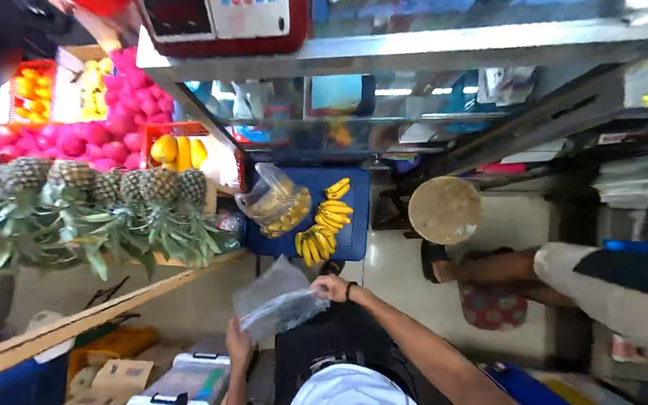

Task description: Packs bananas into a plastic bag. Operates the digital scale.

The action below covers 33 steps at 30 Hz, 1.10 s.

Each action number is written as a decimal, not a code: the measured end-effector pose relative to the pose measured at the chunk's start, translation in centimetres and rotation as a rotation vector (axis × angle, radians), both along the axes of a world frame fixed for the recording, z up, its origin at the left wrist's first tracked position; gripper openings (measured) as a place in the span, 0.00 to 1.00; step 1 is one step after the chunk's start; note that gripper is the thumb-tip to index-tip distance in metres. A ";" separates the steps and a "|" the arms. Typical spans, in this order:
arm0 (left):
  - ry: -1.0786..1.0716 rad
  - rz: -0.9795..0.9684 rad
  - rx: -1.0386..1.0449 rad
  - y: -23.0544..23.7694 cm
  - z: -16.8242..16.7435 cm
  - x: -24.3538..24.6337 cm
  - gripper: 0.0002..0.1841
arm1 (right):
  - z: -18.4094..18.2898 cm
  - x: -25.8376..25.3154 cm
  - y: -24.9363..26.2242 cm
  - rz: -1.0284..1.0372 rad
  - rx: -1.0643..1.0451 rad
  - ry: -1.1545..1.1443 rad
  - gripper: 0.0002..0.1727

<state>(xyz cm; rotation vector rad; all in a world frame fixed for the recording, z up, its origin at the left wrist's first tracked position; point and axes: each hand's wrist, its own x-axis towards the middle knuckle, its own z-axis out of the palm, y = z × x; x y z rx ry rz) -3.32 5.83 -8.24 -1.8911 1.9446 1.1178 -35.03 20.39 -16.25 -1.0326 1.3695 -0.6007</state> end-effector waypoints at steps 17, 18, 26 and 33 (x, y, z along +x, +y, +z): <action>-0.521 -0.839 0.257 2.9 0.4 -2.1 0.14 | -18.6 -9.6 -17.7 0.626 0.341 0.563 0.30; -0.533 -0.815 0.215 2.4 -0.3 -2.7 0.16 | -18.9 -10.0 -18.3 0.668 0.333 0.560 0.28; -0.523 -0.632 0.173 -0.6 -5.1 -6.9 0.40 | -14.9 -13.4 -13.9 0.507 0.143 0.365 0.31; 0.110 -0.579 0.361 3.6 -5.4 -12.4 0.36 | -4.1 -15.4 -4.8 -0.067 0.056 -0.374 0.33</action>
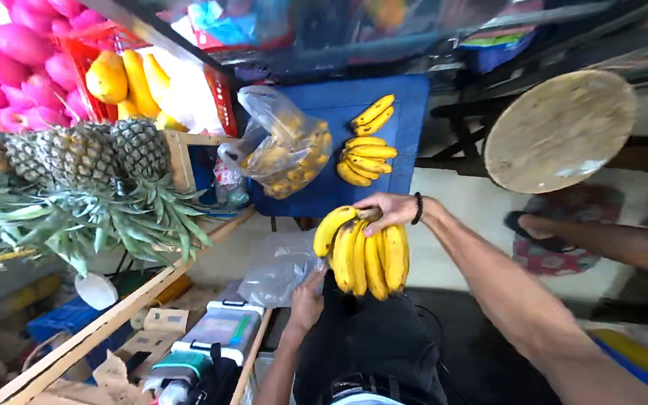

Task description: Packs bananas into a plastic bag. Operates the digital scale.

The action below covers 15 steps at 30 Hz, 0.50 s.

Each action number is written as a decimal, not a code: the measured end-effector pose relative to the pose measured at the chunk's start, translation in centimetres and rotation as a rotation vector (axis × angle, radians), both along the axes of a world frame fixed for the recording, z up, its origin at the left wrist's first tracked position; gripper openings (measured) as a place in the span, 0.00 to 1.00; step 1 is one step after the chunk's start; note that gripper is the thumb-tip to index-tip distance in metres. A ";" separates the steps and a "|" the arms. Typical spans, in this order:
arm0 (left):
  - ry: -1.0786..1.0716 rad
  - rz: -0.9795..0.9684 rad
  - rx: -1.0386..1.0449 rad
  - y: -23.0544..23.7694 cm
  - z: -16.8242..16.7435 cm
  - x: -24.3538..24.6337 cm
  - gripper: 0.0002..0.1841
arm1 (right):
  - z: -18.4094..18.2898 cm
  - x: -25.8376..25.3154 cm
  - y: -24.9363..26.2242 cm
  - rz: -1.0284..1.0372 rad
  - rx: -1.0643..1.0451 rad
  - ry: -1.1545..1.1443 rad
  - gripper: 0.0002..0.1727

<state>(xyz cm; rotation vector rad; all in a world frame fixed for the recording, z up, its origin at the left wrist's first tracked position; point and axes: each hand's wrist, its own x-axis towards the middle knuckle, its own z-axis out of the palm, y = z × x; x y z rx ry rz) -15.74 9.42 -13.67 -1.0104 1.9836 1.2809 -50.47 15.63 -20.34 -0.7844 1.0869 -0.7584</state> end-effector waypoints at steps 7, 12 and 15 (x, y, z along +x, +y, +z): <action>0.365 0.709 0.197 0.2 10.8 -0.1 0.45 | 5.3 8.9 0.5 0.026 -0.285 -0.345 0.43; 0.559 0.529 0.181 -2.1 16.1 4.2 0.50 | 7.7 14.6 -2.4 0.248 -0.081 -0.402 0.35; 0.432 0.397 0.014 -0.1 16.7 6.4 0.43 | 5.1 16.7 -2.5 0.242 0.123 -0.254 0.32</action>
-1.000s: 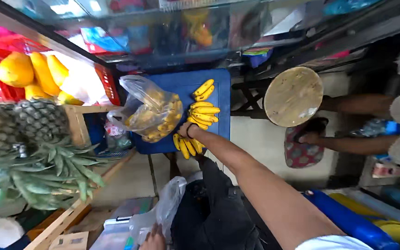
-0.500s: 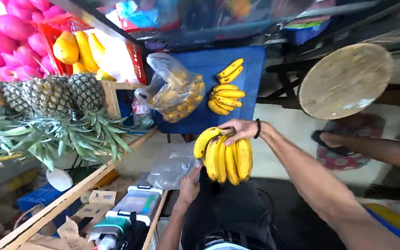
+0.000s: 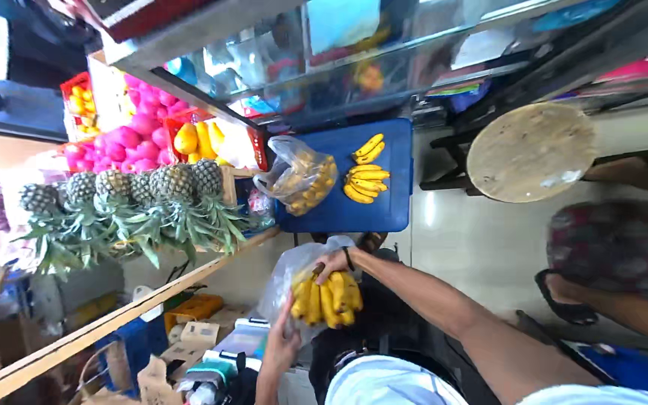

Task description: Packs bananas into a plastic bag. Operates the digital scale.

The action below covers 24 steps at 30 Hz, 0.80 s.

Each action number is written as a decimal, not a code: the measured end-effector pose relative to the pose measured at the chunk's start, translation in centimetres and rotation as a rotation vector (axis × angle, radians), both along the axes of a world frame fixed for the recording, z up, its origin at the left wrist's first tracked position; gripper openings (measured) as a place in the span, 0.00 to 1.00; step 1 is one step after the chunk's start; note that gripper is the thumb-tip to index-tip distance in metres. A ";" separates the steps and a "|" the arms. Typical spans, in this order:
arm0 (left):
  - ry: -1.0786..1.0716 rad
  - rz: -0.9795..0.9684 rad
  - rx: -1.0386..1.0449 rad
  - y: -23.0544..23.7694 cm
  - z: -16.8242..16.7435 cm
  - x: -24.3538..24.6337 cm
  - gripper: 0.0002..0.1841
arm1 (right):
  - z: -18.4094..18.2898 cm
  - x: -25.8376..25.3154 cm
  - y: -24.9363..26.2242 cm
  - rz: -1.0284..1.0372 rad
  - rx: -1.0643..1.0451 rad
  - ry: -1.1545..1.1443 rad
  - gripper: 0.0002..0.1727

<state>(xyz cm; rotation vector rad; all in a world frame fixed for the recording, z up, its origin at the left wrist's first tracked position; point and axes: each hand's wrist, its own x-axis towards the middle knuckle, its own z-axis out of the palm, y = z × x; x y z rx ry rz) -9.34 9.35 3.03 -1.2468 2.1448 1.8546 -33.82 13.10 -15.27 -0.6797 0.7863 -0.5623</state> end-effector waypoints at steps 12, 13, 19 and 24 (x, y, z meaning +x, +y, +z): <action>0.100 0.126 0.301 12.7 -15.7 -7.8 0.38 | 3.7 -2.3 2.2 -0.415 0.480 0.511 0.25; 0.089 0.191 0.308 12.7 -16.5 -7.7 0.38 | -2.0 -0.2 2.2 -0.582 0.371 0.639 0.24; 0.091 0.185 -0.026 6.6 -19.8 -6.4 0.29 | -16.2 -1.7 1.5 -0.713 0.490 0.668 0.26; 0.081 0.089 -0.059 3.2 -22.7 -8.4 0.30 | -14.4 -5.3 0.8 -0.804 0.427 0.682 0.28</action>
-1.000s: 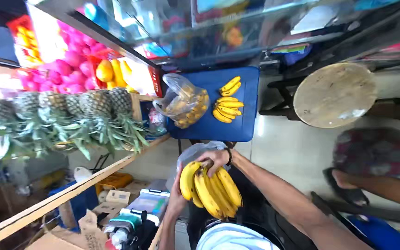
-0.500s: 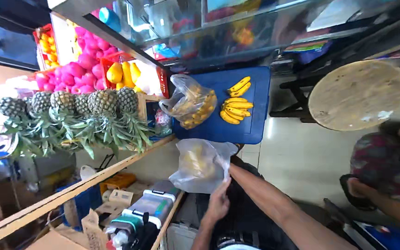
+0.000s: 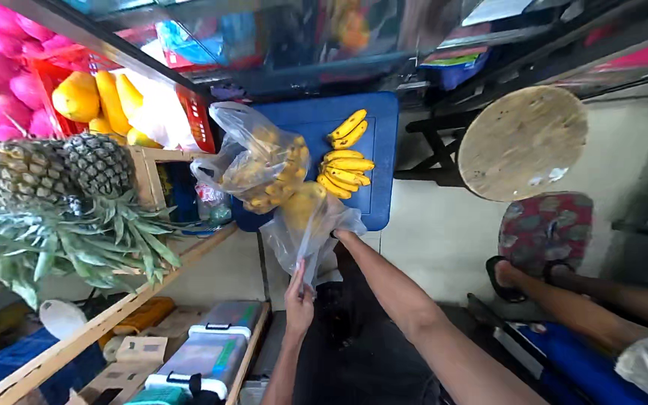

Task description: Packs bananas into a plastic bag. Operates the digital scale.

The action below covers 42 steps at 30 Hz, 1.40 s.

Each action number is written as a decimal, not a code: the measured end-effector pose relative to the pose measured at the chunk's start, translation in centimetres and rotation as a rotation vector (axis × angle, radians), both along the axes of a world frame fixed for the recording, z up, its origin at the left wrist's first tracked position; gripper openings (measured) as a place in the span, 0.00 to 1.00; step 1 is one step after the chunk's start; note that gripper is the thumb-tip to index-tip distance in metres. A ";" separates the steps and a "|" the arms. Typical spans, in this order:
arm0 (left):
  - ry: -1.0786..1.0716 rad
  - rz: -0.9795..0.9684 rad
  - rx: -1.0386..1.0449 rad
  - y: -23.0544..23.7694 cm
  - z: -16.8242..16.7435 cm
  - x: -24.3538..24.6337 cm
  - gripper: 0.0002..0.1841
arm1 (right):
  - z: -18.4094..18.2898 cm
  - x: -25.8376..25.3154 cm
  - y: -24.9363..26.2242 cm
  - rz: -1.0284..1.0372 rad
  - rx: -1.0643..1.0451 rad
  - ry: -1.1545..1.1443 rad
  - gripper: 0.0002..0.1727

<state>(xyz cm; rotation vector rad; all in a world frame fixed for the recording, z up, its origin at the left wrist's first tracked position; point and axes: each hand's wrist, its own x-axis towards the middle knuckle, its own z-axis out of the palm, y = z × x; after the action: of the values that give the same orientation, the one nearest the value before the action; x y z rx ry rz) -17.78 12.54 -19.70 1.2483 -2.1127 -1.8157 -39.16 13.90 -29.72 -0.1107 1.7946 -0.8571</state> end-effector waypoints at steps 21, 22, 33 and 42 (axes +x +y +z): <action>-0.067 0.010 -0.020 -0.8 -2.0 -0.1 0.29 | -8.2 -19.7 -3.6 1.091 -0.368 0.639 0.29; -0.068 -0.001 -0.051 -0.8 -2.2 -0.2 0.29 | -8.6 -20.7 -2.7 1.023 -0.360 0.612 0.31; -0.224 -0.085 -0.053 -0.7 -1.9 -3.6 0.31 | -10.1 -21.6 5.0 0.375 -0.086 0.280 0.30; -0.309 -0.152 -0.065 -1.4 -0.3 -5.0 0.36 | 5.7 -12.4 15.2 0.038 0.002 0.179 0.28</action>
<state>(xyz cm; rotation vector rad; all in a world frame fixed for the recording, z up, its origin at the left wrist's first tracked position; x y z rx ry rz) -22.76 11.13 -20.00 1.4710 -2.4686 -1.6832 -51.58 29.06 -24.06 -0.2256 1.9541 -0.8396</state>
